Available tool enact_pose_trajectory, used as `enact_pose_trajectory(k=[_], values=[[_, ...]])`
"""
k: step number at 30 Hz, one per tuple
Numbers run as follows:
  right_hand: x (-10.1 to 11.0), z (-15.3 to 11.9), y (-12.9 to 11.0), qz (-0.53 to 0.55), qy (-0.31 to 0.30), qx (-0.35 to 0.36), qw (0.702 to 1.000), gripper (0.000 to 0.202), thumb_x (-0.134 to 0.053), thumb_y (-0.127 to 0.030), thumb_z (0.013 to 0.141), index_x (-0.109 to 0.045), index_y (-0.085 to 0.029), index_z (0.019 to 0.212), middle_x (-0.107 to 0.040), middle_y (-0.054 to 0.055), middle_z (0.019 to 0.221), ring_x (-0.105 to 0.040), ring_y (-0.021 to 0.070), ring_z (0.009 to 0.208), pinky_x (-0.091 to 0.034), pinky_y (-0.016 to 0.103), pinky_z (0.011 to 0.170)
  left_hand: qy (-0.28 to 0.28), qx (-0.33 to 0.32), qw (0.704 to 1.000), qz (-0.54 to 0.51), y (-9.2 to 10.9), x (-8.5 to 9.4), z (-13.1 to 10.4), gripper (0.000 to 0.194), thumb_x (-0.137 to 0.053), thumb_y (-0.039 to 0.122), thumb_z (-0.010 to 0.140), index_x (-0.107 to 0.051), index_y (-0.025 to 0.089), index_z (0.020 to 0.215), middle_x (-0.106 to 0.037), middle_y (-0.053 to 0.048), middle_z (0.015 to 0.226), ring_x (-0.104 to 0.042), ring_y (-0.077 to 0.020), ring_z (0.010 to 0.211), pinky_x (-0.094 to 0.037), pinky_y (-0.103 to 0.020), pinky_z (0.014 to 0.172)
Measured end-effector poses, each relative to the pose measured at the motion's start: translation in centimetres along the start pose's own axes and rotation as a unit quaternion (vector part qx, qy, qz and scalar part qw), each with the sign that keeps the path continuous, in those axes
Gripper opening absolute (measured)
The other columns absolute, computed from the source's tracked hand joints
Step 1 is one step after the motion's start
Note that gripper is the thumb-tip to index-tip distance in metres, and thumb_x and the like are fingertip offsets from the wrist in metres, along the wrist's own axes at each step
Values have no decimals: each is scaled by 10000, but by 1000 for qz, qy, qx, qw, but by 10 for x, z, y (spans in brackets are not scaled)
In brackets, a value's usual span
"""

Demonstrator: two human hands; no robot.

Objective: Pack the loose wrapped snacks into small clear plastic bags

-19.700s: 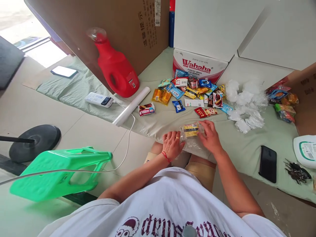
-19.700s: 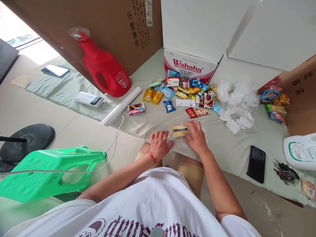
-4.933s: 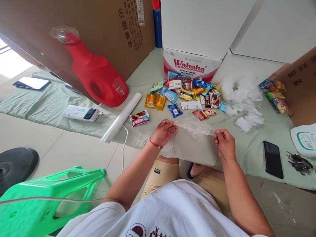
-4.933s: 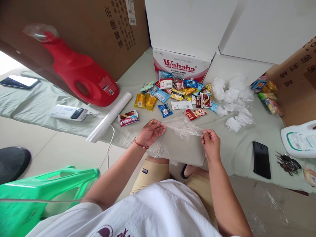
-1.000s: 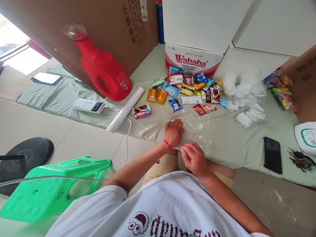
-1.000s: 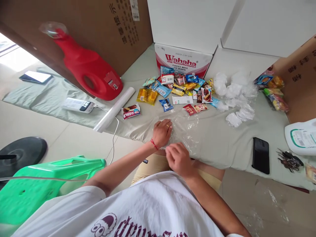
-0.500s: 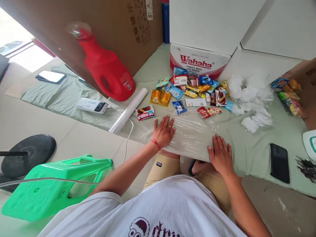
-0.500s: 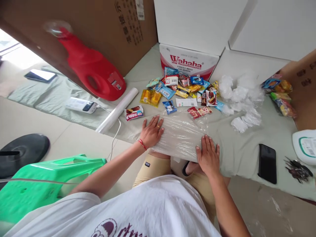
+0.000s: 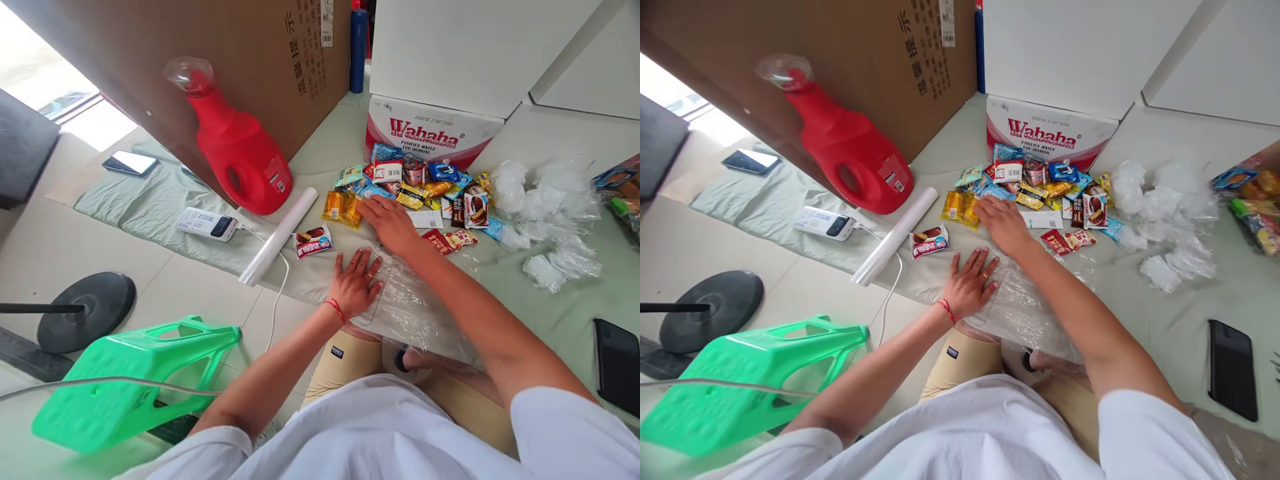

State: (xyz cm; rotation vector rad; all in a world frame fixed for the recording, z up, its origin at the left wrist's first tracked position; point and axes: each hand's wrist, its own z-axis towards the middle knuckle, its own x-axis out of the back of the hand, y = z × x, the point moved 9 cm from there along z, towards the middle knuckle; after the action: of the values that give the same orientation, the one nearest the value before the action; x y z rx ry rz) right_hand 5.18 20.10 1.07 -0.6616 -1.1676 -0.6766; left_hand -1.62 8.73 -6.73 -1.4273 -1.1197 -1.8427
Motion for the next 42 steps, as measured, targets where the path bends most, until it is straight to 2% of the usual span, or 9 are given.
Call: enact_pose_trajectory(k=[5, 12, 18, 21, 25, 30, 32, 37, 42], values=[[-42, 57, 8, 14, -77, 110, 991, 397, -404, -63, 1000, -631, -113, 1322, -649, 149, 1386, -388, 287, 1462, -208, 601, 1220, -3, 5, 1000, 1, -1, 1, 0, 608, -356, 552, 1038, -404, 309, 1593, -296, -103, 1701, -285, -320, 1574, -106, -677, 1265], [-5, 87, 14, 8, -27, 188, 982, 385, -497, -134, 993, -611, -105, 1360, -604, 142, 1390, -375, 312, 1441, -235, 590, 1185, 3, 3, 1000, -7, -3, 2, -1, 611, -359, 559, 1037, -403, 304, 1591, -280, -95, 1709, -275, -309, 1580, -114, -670, 1271], [-71, 141, -19, -40, -108, 306, 945, 283, -514, -133, 952, -707, -177, 1155, -715, 75, 1176, -481, 278, 1358, -196, 630, 1195, -2, 4, 1000, -2, -2, 3, 0, 610, -359, 554, 1044, -399, 292, 1593, -289, -98, 1705, -288, -302, 1575, -94, -669, 1270], [-66, 142, -22, -44, -97, 292, 950, 212, -545, -162, 927, -710, -149, 1059, -695, 84, 1056, -508, 287, 1285, -173, 663, 1194, -4, 6, 1000, -8, -3, 2, 0, 602, -350, 549, 1048, -408, 293, 1589, -290, -94, 1703, -290, -296, 1575, -83, -667, 1273], [14, 89, -7, 12, -30, 181, 983, 300, -616, -272, 909, -653, -133, 1172, -622, 125, 1196, -445, 346, 1322, -165, 691, 1187, -1, 11, 1000, -17, -3, 3, 0, 600, -345, 545, 1048, -417, 290, 1587, -282, -100, 1704, -282, -296, 1578, -78, -666, 1272], [105, -52, 24, 77, 4, -24, 997, 433, -687, -295, 812, -616, -176, 1223, -611, 129, 1214, -516, 356, 1214, -395, 555, 1075, 6, 7, 1000, -22, -2, 3, 0, 611, -369, 532, 1040, -407, 274, 1593, -296, -108, 1698, -293, -315, 1572, -81, -670, 1268], [99, -102, 26, 77, -51, -91, 992, 439, -704, -275, 781, -624, -184, 1203, -635, 127, 1177, -557, 342, 1147, -447, 496, 1016, 9, 7, 1000, -21, -2, 3, 1, 612, -376, 525, 1039, -405, 270, 1594, -300, -111, 1697, -292, -320, 1572, -74, -667, 1267], [25, -168, 20, 20, -207, -258, 943, 588, -757, -226, 754, -609, -165, 1320, -656, 171, 1196, -578, 371, 1153, -449, 506, 1001, 4, 9, 1000, -12, -2, -2, 2, 624, -371, 521, 1039, -394, 251, 1601, -293, -123, 1697, -288, -320, 1573, -38, -669, 1261], [16, -176, 17, 95, -142, -253, 952, 863, -808, -251, 753, -433, -193, 1528, -512, 164, 1490, -480, 348, 1343, -425, 458, 1091, -9, 13, 1000, 2, -2, -4, 3, 620, -359, 526, 1039, -400, 260, 1598, -288, -113, 1699, -275, -310, 1579, -32, -662, 1261]])
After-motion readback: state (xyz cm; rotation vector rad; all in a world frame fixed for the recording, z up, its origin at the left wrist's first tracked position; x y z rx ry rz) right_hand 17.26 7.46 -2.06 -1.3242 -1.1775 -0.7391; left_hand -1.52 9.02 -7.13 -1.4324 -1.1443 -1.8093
